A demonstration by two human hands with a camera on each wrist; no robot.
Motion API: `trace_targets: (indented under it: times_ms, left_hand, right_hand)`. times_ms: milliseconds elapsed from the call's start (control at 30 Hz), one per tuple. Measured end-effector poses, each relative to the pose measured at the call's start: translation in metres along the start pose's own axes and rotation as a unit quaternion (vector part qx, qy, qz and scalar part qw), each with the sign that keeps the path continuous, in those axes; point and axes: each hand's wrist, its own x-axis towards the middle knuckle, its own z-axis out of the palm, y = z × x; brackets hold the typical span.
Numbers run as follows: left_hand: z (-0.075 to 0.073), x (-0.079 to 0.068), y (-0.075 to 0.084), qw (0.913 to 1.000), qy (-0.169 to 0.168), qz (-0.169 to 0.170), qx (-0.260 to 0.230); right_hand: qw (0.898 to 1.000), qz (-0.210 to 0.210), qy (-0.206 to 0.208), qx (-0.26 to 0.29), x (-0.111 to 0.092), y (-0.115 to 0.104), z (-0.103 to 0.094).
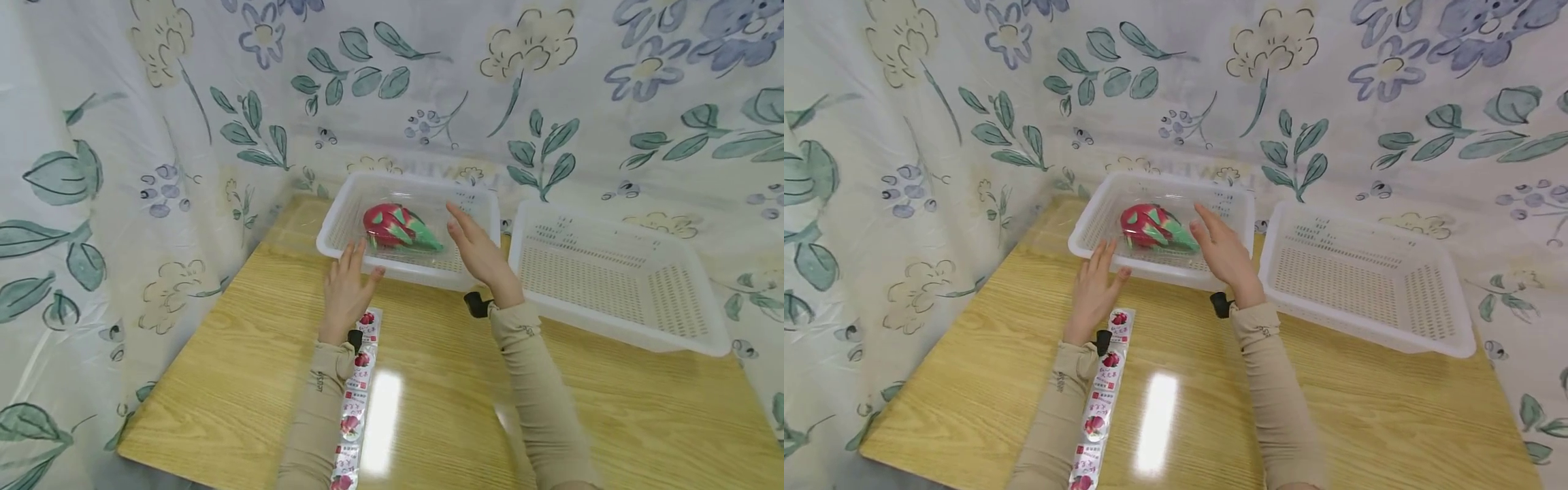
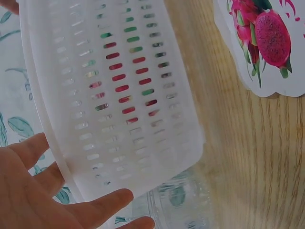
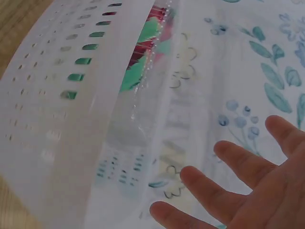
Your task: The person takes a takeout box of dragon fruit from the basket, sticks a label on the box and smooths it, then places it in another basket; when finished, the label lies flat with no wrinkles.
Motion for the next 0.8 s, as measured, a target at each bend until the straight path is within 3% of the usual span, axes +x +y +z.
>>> trace_targets:
  times_ms: [333,500,600,800]
  left_hand:
    - [0.002,0.0,-0.003,0.9999,0.012,0.005,-0.001]
    - [-0.003,0.0,-0.004,1.0,0.009,0.0,0.002]
    - [-0.003,-0.001,-0.004,0.9999,0.01,0.001,0.005]
    - [0.0,-0.003,-0.003,0.9999,0.006,0.009,0.005]
  right_hand:
    - [0.994,0.047,-0.056,0.08,0.055,-0.003,-0.002]
    - [0.985,0.113,-0.06,0.115,0.076,0.001,-0.001]
    - [0.981,0.139,-0.061,0.118,0.088,0.006,0.001]
    - [0.98,0.153,-0.068,0.111,0.109,0.016,0.003]
